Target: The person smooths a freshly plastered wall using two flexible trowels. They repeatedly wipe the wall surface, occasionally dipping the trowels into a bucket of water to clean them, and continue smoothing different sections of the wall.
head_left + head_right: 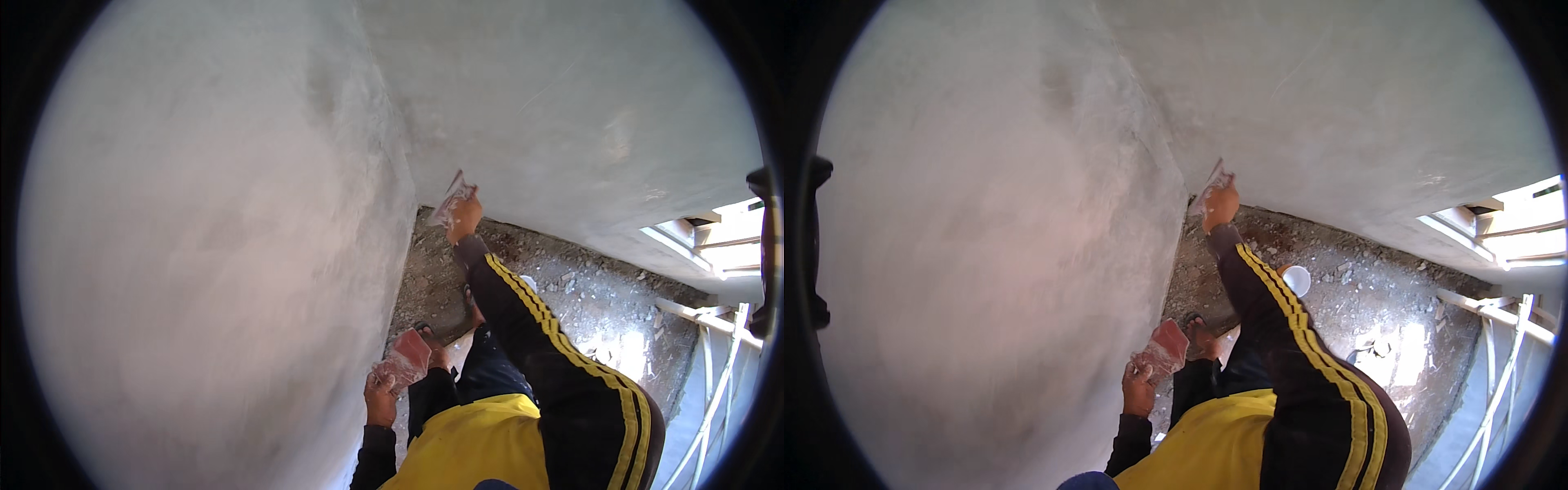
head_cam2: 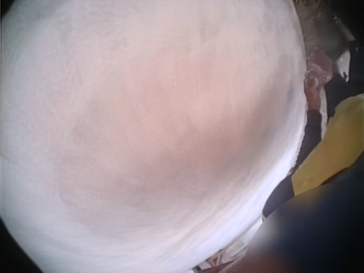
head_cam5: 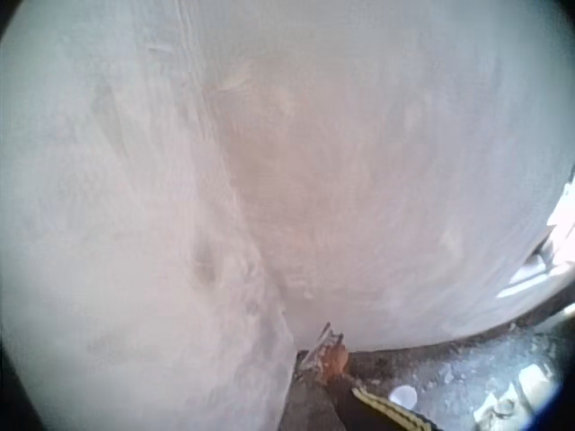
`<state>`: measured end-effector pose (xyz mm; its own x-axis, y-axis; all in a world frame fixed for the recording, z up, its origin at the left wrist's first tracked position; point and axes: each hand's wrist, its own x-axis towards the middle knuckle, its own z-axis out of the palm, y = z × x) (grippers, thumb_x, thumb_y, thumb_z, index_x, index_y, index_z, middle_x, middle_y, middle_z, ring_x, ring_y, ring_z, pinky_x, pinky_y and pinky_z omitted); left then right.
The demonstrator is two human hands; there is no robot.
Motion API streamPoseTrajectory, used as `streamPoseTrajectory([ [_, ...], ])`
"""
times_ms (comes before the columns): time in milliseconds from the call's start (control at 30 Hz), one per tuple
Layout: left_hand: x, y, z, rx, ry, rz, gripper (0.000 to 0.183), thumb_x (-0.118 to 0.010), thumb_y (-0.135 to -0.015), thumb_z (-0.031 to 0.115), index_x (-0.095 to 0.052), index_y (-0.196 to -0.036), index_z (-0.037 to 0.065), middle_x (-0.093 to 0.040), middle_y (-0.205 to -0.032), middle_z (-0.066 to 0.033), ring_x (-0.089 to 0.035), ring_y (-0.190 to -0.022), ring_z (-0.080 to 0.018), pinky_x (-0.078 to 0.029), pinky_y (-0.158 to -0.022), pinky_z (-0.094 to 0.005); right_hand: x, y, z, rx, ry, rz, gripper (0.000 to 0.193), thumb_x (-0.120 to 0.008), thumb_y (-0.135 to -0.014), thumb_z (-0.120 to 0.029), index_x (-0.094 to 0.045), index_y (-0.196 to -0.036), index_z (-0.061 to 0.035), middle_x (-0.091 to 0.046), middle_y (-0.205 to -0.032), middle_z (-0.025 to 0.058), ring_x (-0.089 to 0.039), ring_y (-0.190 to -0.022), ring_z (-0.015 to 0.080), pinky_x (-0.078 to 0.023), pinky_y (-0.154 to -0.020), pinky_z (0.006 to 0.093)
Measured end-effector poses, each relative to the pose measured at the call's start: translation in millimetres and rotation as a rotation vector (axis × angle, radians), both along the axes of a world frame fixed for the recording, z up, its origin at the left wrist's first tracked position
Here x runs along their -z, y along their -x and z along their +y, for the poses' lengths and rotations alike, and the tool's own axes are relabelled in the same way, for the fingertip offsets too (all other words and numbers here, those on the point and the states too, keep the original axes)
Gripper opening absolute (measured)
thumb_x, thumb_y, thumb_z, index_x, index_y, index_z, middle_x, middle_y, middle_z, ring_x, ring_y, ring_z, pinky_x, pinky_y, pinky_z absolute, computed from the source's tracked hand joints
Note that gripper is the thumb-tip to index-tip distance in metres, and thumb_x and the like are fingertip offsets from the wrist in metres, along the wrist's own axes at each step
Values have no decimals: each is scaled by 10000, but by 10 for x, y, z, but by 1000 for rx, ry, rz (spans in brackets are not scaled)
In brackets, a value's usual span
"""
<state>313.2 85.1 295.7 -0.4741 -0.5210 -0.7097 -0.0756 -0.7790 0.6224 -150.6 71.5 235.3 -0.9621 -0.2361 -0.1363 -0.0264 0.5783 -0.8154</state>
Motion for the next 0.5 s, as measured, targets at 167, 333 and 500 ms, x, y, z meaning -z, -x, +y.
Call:
streamPoseTrajectory([
  [167,-35,5,-12,30,40,21,369,-581,-979,26,-515,-1341,11,-621,-1298,-140,-649,-1174,-276,-577,-995,-427,340,-69,-476,35,-456,319,594,-812,-813,-424,-676,-1199,5,-736,-1041,198,-698,-1028,387,-530,-922,493],
  [333,-127,57,-9,-7,20,58,339,-595,-975,7,-526,-1307,6,-613,-1310,-141,-633,-1196,-265,-557,-1023,-439,312,69,-760,66,32,111,453,-805,-840,-348,-687,-1057,33,-741,-962,208,-717,-993,377,-556,-881,469],
  [500,-223,157,-76,27,27,42,333,-590,-978,3,-530,-1306,5,-616,-1288,-121,-631,-1191,-258,-553,-1024,-430,177,290,-1036,725,1815,-915,153,-569,-959,11,-653,-1087,8,-716,-1113,163,-688,-1071,308,-586,-919,430],
])
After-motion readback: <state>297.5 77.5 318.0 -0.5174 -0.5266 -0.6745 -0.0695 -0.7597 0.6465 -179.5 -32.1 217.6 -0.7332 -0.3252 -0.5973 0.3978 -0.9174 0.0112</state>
